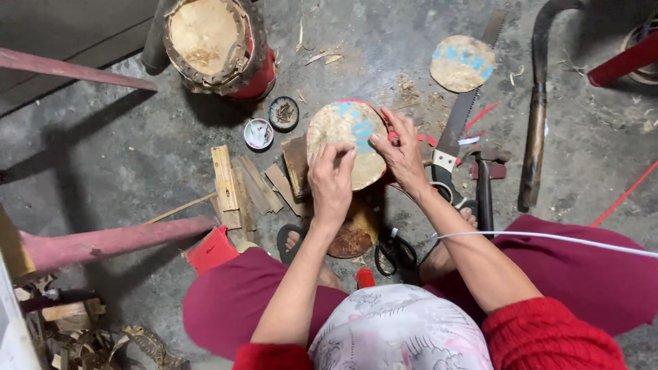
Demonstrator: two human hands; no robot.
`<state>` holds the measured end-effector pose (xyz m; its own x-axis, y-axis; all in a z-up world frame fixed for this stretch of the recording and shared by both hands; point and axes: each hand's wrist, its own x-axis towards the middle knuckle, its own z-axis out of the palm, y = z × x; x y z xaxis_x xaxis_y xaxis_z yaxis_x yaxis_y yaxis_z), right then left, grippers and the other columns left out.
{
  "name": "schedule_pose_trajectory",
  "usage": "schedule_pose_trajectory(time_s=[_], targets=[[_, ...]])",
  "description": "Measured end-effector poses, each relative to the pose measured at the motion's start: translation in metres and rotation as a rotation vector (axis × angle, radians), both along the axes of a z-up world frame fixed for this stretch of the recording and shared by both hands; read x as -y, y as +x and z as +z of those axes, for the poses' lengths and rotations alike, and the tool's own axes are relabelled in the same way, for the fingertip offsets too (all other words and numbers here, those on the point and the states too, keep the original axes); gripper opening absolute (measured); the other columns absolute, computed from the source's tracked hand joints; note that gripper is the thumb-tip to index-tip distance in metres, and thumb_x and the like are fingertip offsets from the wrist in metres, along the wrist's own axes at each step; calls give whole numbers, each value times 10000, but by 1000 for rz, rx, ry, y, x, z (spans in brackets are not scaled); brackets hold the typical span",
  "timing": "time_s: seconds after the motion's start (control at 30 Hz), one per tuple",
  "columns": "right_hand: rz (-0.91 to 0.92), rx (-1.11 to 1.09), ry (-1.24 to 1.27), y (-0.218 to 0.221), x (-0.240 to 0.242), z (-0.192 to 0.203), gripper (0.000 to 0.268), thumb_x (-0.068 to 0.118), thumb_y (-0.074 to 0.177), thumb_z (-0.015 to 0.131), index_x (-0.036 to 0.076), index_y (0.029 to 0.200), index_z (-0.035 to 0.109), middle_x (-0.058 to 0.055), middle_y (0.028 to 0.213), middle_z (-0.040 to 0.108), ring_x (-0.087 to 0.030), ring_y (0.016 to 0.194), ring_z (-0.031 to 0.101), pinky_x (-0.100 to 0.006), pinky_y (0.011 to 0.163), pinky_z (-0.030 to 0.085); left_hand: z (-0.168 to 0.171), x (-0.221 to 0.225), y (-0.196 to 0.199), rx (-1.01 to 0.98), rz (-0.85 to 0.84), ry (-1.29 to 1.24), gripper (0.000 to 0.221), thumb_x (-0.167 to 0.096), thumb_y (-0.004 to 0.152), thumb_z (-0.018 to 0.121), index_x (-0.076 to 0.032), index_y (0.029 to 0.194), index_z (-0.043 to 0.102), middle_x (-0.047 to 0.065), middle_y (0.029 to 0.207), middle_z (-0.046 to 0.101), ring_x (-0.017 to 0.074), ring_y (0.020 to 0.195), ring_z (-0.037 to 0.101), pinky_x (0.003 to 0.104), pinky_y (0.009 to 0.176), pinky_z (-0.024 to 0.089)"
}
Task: Securing a leather drum head to a wooden frame using a hammer.
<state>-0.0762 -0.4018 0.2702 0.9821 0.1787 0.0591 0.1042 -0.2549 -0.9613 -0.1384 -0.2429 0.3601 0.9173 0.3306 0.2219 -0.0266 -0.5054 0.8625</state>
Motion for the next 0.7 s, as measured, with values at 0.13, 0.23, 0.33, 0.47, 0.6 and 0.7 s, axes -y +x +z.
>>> schedule_pose_trajectory(time_s=[0.13,0.23,0.33,0.47,0.6,0.7], targets=[[-34,-22,120,13,25,11,587,421,1007,711,141,1494,541,-138,1222,522,-230,1086,526,-362,888,510,4,3,-26,-34,-20,23,73,-230,966,712,-162,994,707,18,875,687,230,818,658,342,830,484],[140,-110,158,-1,44,80,344,291,994,723,153,1309,724,-58,1054,628,-137,1022,576,-297,895,505,35,17,-23,24,-100,-58,46,-145,960,714,-138,1003,726,33,841,671,208,840,665,351,839,507],[187,-88,139,-21,46,109,220,161,908,798,143,1128,800,-76,930,729,-137,916,642,-319,851,523,42,33,-16,71,-174,-73,52,-151,952,725,-141,1002,735,43,847,686,235,848,686,369,837,524],[93,-111,142,-40,51,111,166,134,881,820,133,1047,811,-38,893,736,-88,868,644,-281,814,527,28,44,-14,110,-246,-20,75,-129,930,732,-154,1001,738,41,853,682,253,854,685,372,852,526],[6,-156,174,-50,50,112,135,68,869,818,82,1002,800,-53,845,744,-80,811,664,-261,759,557,23,45,-16,88,-273,-70,72,-175,925,748,-222,975,769,-26,859,719,179,836,698,317,868,535],[-66,-158,175,-48,49,108,81,67,912,783,79,992,788,-42,797,738,-56,768,645,-239,701,559,7,35,-17,105,-251,14,113,-259,900,781,-217,998,745,5,877,711,211,857,683,346,887,520]])
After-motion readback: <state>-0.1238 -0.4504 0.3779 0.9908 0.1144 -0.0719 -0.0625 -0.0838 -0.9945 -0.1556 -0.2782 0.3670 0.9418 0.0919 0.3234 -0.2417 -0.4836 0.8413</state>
